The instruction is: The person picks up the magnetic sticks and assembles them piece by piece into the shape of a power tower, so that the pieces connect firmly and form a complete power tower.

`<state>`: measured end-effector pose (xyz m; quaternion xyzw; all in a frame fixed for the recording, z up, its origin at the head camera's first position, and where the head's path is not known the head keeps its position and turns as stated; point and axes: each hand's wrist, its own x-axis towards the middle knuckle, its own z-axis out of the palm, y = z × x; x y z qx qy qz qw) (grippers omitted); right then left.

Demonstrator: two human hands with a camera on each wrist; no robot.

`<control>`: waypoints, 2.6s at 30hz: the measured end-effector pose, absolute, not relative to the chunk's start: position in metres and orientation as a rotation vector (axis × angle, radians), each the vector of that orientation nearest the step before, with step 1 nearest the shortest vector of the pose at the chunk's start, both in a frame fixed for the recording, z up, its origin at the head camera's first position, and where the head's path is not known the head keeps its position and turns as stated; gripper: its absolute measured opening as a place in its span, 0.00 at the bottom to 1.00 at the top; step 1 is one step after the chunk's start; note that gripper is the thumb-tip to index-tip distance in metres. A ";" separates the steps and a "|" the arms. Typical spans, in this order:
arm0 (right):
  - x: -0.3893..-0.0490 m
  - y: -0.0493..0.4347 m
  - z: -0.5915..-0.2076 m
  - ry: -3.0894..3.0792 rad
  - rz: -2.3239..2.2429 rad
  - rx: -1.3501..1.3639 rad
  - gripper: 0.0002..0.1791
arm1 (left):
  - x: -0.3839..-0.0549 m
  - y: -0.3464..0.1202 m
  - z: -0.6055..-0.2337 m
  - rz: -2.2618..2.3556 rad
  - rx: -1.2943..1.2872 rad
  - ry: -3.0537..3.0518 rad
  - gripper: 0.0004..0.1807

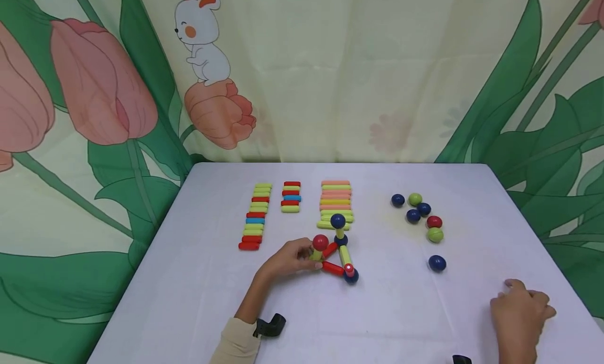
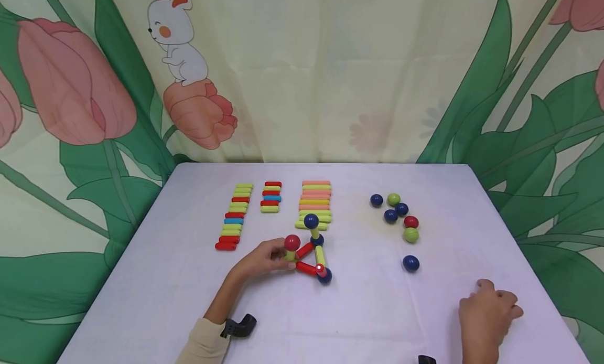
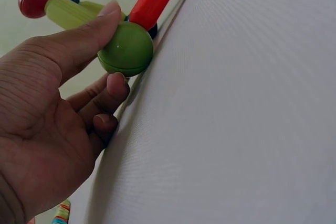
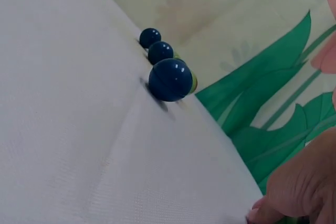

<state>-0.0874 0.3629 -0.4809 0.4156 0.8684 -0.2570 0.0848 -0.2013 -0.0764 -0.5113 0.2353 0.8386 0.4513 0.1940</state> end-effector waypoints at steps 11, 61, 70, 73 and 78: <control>-0.094 0.352 -0.482 2.893 -1.040 1.130 0.27 | -0.200 -0.074 -0.513 1.261 0.659 2.354 0.12; -0.144 0.200 -0.457 2.802 -1.258 -0.609 0.23 | -0.197 -0.078 -0.514 1.165 0.841 2.239 0.14; -0.152 0.203 -0.460 2.670 -1.226 -0.704 0.31 | -0.190 -0.081 -0.508 1.164 0.797 2.214 0.17; -0.154 0.204 -0.462 2.619 -1.156 -0.715 0.29 | -0.188 -0.080 -0.506 1.152 0.789 2.244 0.16; -0.162 0.203 -0.468 2.636 -0.999 -0.720 0.18 | -0.183 -0.080 -0.500 1.113 0.733 2.304 0.15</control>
